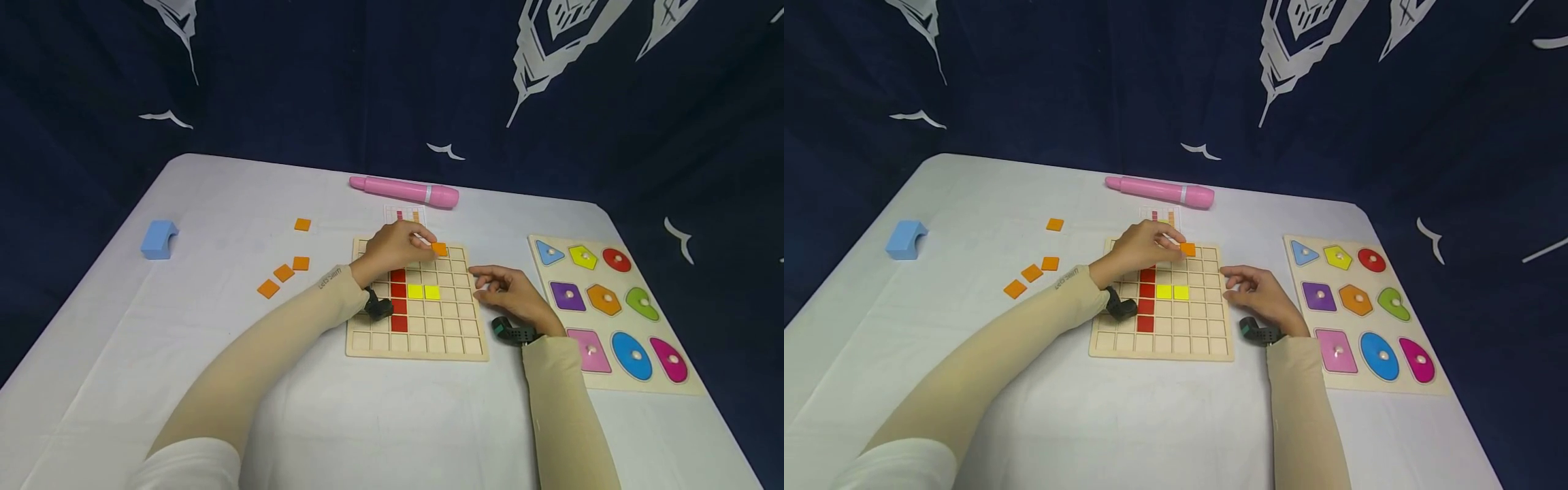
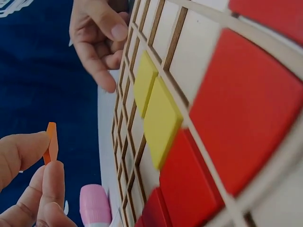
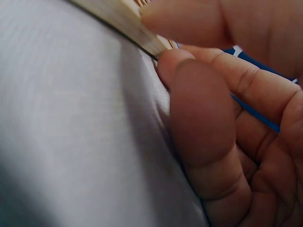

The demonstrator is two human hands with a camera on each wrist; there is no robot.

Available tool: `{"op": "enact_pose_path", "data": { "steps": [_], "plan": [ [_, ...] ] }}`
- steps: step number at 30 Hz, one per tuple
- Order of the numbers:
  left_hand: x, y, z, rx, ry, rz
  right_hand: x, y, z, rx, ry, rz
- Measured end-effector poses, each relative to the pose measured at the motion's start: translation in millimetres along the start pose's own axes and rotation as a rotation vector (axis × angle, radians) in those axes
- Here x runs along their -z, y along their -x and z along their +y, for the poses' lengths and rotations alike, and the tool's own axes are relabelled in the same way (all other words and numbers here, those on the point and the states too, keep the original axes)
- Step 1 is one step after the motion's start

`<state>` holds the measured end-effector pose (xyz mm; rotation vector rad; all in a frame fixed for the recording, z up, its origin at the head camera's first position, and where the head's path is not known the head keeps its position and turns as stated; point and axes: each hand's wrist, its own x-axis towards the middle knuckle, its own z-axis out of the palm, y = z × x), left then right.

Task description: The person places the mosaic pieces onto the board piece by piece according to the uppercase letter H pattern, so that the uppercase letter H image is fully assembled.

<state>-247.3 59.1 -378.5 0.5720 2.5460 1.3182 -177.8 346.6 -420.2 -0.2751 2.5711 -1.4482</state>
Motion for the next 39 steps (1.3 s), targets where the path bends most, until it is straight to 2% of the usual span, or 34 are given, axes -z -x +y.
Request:
{"op": "enact_pose_path", "data": {
  "steps": [5, 18, 23, 29, 39],
  "plan": [
    [-8.4, -6.9, 5.3, 0.033, -0.026, -0.003, 0.0, -0.6, 0.4, 0.014, -0.017, -0.002],
    [-17.5, -25.4, 15.3, 0.073, -0.243, -0.051, 0.0, -1.4, 2.4, 0.020, -0.025, 0.003],
    [-20.2, -28.4, 18.4, 0.094, -0.311, -0.087, -0.3, -0.8, 1.8, 0.014, -0.039, 0.005],
    [-24.1, -30.7, 20.1, 0.114, -0.359, -0.098, -0.8, -0.7, 1.4, 0.018, -0.029, 0.008],
    [-27.7, -32.2, 20.8, 0.098, -0.426, -0.120, -0.4, -1.5, 2.9, 0.030, -0.027, 0.004]
  ]
}}
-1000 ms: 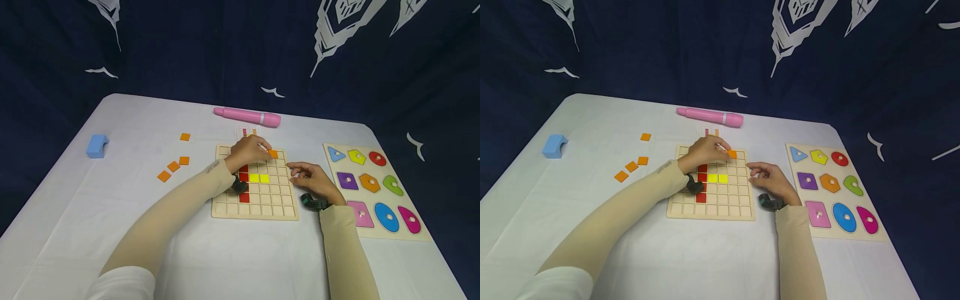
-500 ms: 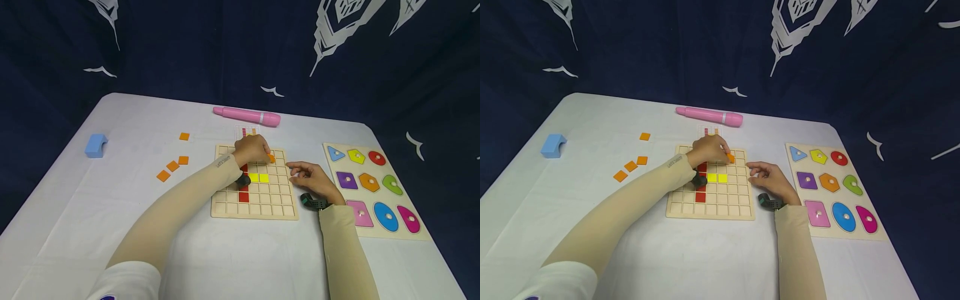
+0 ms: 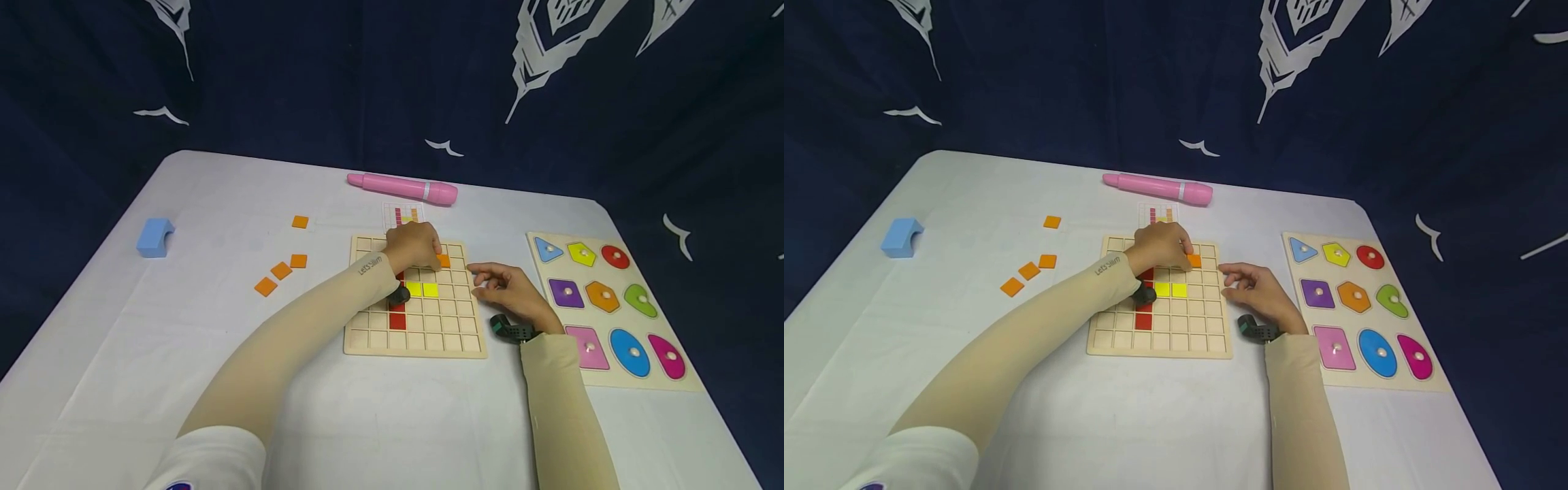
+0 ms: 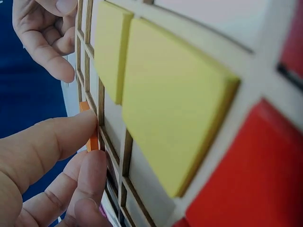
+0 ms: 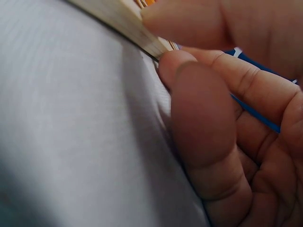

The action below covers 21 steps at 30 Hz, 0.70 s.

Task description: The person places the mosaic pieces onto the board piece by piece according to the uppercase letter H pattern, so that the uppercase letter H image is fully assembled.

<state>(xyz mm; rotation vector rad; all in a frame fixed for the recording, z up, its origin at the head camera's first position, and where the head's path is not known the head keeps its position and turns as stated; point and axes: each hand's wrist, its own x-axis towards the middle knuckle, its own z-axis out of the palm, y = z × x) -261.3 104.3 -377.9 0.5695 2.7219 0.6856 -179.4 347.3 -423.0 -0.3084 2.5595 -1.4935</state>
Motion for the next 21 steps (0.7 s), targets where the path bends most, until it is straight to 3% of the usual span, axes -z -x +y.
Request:
{"op": "enact_pose_path", "data": {
  "steps": [14, 21],
  "plan": [
    [3.9, 4.8, 0.5, -0.047, -0.028, -0.006, 1.0, -0.9, -1.1, -0.013, 0.013, 0.002],
    [8.9, 10.2, -4.3, -0.050, 0.012, -0.019, 0.7, -1.1, -0.4, -0.005, 0.018, 0.000]
  ]
}}
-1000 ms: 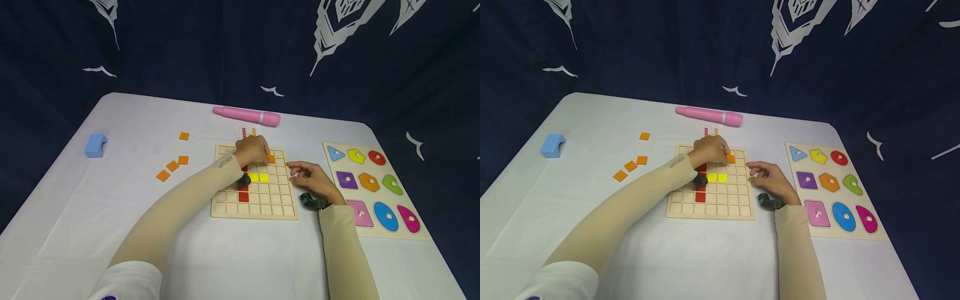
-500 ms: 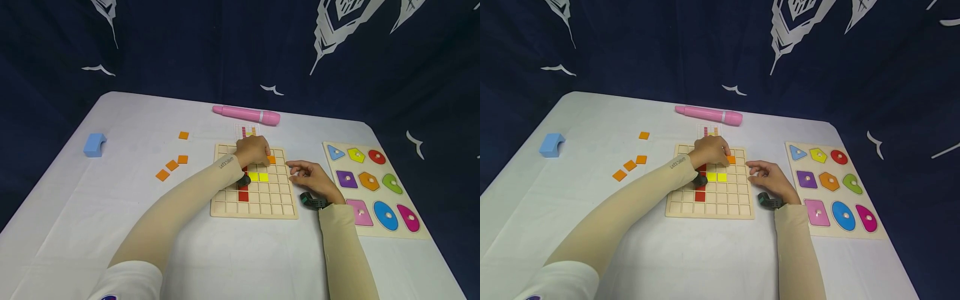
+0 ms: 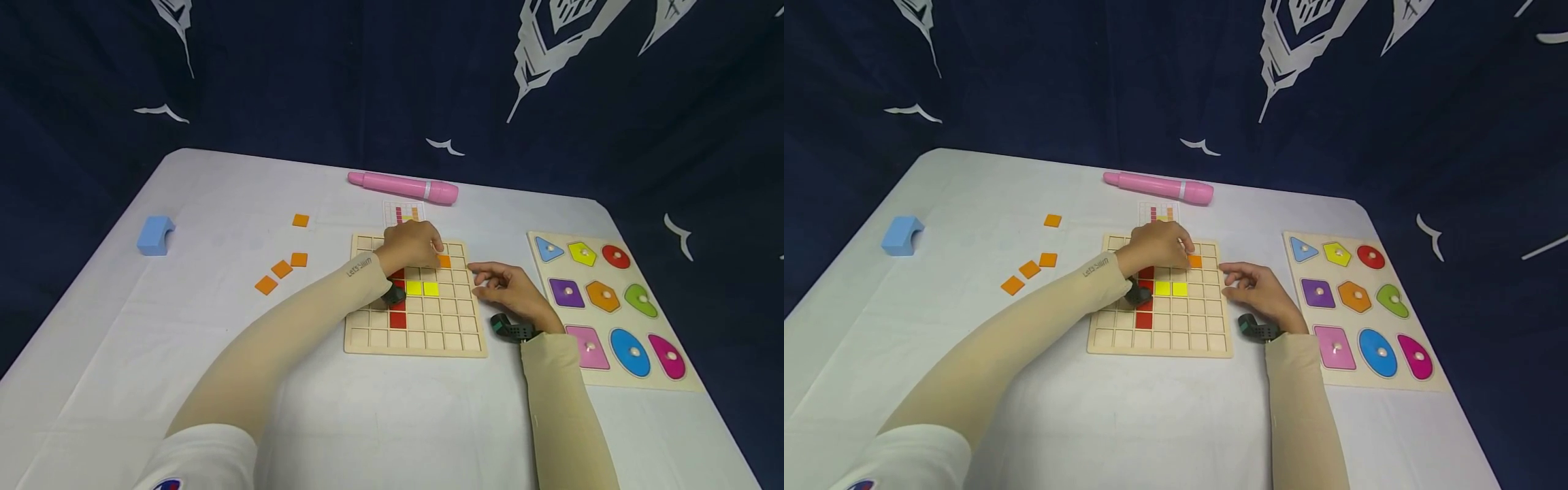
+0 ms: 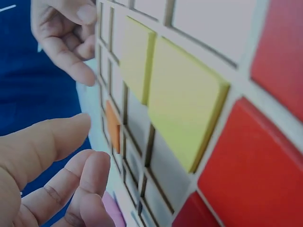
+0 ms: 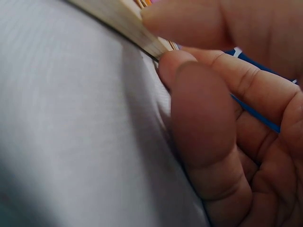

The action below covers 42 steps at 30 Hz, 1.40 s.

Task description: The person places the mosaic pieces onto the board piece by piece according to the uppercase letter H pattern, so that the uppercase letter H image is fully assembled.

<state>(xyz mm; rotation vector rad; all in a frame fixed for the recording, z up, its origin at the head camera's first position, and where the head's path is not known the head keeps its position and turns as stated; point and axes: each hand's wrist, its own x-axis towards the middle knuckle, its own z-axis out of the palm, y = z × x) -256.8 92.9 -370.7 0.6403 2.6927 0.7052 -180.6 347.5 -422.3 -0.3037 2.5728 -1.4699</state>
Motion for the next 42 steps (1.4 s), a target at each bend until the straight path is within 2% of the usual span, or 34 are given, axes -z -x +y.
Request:
{"op": "enact_pose_path", "data": {
  "steps": [4, 8, 16, 19, 29, 34, 38, 42],
  "plan": [
    [6.2, 7.6, -6.8, -0.025, 0.063, 0.014, 0.0, -0.1, 1.1, 0.004, -0.014, -0.004],
    [16.5, 18.1, -19.5, -0.095, 0.164, 0.034, -0.4, -0.2, 1.2, 0.009, -0.028, -0.007],
    [39.8, 38.1, -61.6, -0.244, 0.369, 0.064, -0.1, 0.2, 1.6, 0.023, -0.032, -0.003],
    [48.1, 44.7, -78.5, -0.271, 0.430, 0.077, 0.5, 1.1, 2.0, 0.027, -0.031, 0.000],
    [71.5, 64.0, -120.5, -0.193, 0.550, 0.221, 2.2, 5.7, 1.1, 0.004, -0.026, 0.000],
    [83.9, 68.3, -134.1, -0.146, 0.586, 0.255, 2.3, 6.6, 2.5, 0.002, -0.030, 0.002],
    [92.1, 72.7, -150.2, -0.083, 0.614, 0.272, 1.9, 5.2, 1.8, 0.006, -0.027, -0.003],
    [98.8, 77.9, -168.5, -0.009, 0.604, 0.271, 1.1, 3.4, 0.5, 0.003, -0.015, -0.007]
  ]
}}
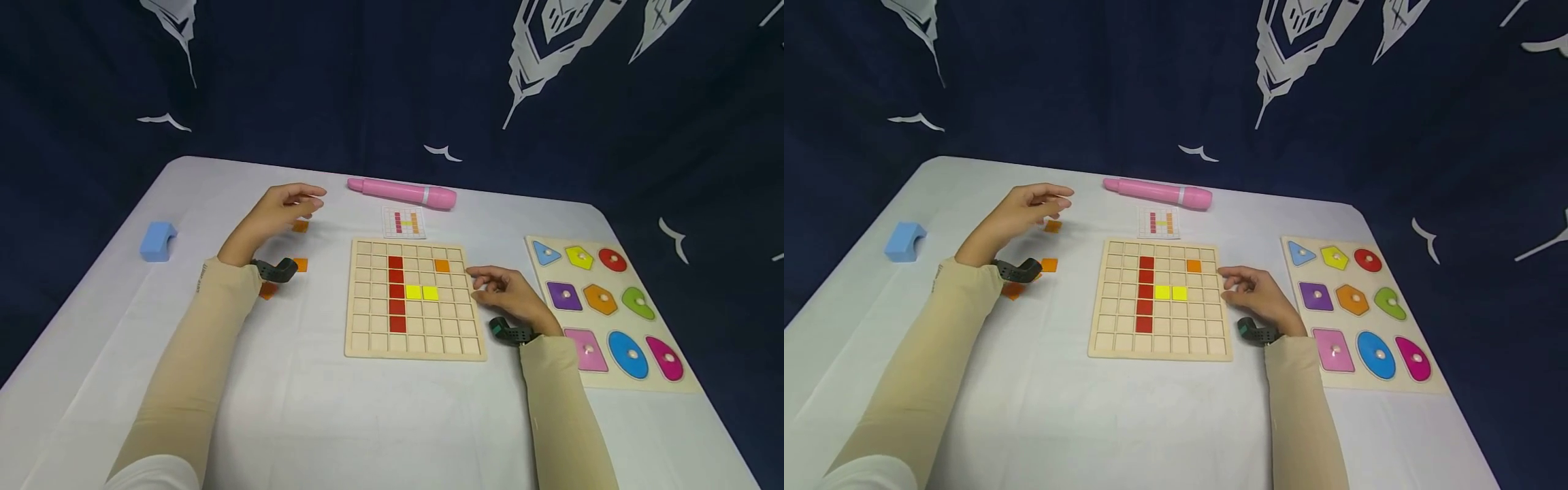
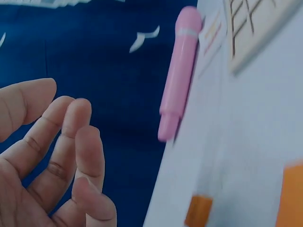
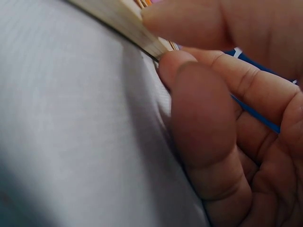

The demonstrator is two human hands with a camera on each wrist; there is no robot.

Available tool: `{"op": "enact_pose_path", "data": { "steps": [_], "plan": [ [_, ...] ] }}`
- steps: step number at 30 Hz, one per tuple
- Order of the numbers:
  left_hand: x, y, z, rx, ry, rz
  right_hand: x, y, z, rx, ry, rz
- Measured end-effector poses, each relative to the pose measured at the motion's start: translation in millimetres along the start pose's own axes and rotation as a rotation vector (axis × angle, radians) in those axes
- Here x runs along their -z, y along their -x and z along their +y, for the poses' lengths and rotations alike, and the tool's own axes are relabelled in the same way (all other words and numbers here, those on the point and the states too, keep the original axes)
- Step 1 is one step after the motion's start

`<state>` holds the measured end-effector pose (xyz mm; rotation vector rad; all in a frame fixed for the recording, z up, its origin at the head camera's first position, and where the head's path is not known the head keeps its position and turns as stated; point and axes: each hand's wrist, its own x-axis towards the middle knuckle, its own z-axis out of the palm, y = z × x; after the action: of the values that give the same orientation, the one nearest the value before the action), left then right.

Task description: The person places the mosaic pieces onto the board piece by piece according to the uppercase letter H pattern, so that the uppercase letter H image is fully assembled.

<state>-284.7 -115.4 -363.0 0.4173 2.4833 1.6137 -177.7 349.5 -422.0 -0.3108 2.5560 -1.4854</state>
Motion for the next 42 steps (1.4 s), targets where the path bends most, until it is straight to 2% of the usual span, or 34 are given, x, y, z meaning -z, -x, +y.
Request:
{"op": "enact_pose_path", "data": {
  "steps": [9, 15, 21, 31, 42],
  "plan": [
    [24.0, -0.7, -28.2, 0.115, -0.080, -0.025, 0.2, -1.0, 1.1, 0.010, -0.015, 0.001],
    [26.4, -4.6, -41.5, 0.151, -0.165, -0.058, 0.2, 1.0, -0.3, 0.009, -0.017, 0.003],
    [25.4, -3.9, -44.9, 0.208, -0.228, -0.088, 0.5, 1.1, -1.1, 0.003, -0.010, 0.004],
    [23.6, -5.5, -50.3, 0.200, -0.343, -0.078, 0.2, 0.7, -0.7, 0.011, -0.037, -0.001],
    [21.3, -3.1, -52.0, 0.208, -0.320, -0.053, 0.0, 0.7, -0.2, 0.018, -0.025, -0.001]
  ]
}}
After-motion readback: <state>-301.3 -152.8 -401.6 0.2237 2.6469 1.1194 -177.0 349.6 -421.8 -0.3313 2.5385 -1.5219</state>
